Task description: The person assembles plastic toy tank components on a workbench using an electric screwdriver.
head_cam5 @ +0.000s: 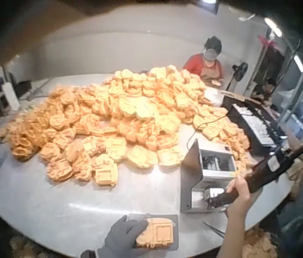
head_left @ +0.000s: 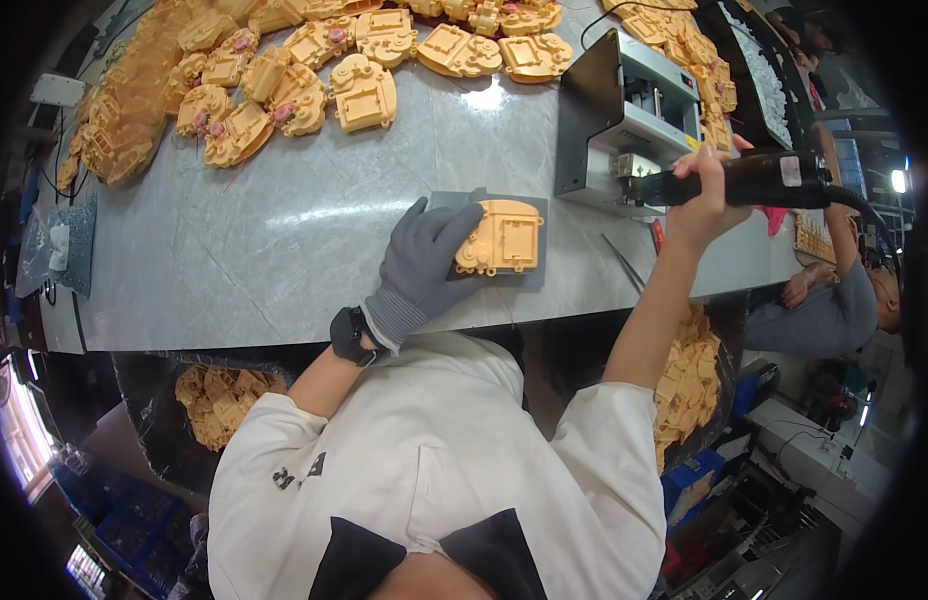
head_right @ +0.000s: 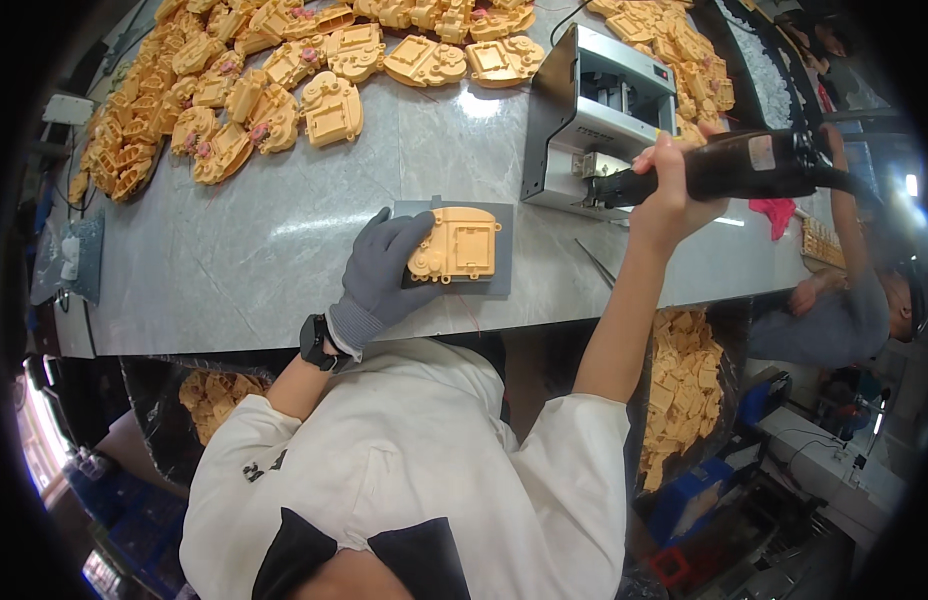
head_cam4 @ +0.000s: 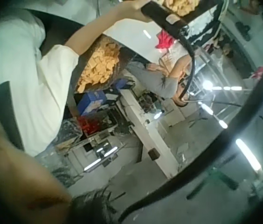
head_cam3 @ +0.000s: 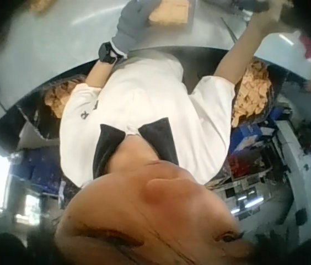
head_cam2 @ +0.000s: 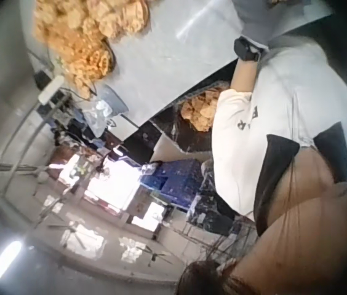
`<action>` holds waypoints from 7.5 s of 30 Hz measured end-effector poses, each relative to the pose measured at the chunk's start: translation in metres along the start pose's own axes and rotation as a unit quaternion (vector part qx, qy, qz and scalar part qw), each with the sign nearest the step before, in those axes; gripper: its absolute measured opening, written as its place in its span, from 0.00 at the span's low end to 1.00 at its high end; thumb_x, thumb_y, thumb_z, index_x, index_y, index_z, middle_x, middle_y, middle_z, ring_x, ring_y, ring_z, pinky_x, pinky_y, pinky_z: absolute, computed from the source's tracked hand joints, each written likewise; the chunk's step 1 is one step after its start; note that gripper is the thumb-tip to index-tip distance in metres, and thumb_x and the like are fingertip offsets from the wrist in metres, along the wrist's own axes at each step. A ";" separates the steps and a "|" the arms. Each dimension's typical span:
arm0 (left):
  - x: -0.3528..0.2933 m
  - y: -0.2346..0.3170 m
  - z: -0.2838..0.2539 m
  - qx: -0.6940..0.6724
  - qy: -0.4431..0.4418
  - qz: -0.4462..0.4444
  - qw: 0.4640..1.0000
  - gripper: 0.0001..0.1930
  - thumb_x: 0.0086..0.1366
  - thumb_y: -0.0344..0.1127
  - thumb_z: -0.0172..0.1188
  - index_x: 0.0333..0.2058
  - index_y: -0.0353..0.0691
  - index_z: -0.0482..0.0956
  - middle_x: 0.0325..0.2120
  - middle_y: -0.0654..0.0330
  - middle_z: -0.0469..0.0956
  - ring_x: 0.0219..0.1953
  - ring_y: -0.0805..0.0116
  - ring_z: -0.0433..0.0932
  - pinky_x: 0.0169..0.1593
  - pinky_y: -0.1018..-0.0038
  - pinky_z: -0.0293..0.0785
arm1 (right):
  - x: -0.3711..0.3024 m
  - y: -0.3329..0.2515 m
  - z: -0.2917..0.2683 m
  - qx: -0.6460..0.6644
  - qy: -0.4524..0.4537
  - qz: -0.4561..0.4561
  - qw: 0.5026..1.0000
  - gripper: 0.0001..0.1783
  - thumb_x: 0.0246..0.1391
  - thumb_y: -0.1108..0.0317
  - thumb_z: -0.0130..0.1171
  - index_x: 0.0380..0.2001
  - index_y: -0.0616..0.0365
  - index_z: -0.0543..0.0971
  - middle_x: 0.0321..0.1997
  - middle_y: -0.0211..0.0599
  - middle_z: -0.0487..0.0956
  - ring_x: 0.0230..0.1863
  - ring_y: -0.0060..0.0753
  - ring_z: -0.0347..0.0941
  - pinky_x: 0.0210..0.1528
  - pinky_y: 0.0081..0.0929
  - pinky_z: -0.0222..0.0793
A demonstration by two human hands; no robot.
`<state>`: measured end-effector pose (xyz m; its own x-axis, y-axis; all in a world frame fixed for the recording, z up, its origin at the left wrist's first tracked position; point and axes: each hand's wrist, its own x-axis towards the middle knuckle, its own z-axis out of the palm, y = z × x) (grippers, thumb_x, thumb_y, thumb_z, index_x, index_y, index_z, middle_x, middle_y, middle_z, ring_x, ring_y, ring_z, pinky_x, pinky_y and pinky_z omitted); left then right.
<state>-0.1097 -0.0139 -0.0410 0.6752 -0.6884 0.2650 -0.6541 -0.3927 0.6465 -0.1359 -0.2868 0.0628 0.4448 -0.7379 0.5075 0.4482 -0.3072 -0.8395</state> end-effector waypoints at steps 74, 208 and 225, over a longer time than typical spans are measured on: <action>0.002 -0.010 0.010 -0.074 0.037 0.028 0.996 0.39 0.40 0.44 0.71 0.52 0.45 0.65 0.44 0.57 0.71 0.48 0.59 0.70 0.54 0.63 0.64 | -0.118 -0.033 0.038 0.089 -0.231 0.049 0.968 0.23 0.37 0.85 0.55 0.39 0.60 0.62 0.15 0.32 0.69 0.14 0.22 0.65 0.21 0.18 0.63; 0.011 -0.001 -0.006 -0.211 0.012 0.005 0.977 0.37 0.43 0.40 0.70 0.51 0.39 0.62 0.41 0.52 0.72 0.43 0.52 0.73 0.45 0.65 0.70 | -0.087 -0.029 0.101 0.069 -0.151 0.083 0.983 0.23 0.39 0.82 0.59 0.42 0.66 0.66 0.16 0.32 0.73 0.15 0.20 0.69 0.22 0.14 0.65; 0.012 -0.004 -0.001 -0.201 0.027 0.021 0.979 0.37 0.42 0.38 0.71 0.51 0.41 0.63 0.43 0.53 0.72 0.44 0.53 0.73 0.46 0.66 0.71 | -0.094 -0.025 0.103 0.023 -0.165 0.084 0.982 0.20 0.41 0.82 0.59 0.40 0.65 0.67 0.17 0.32 0.74 0.16 0.18 0.69 0.22 0.14 0.65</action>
<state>-0.0984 -0.0197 -0.0401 0.6751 -0.6611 0.3274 -0.5021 -0.0865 0.8605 -0.1083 -0.1480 0.0561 0.7390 -0.5390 0.4041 0.3782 -0.1644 -0.9110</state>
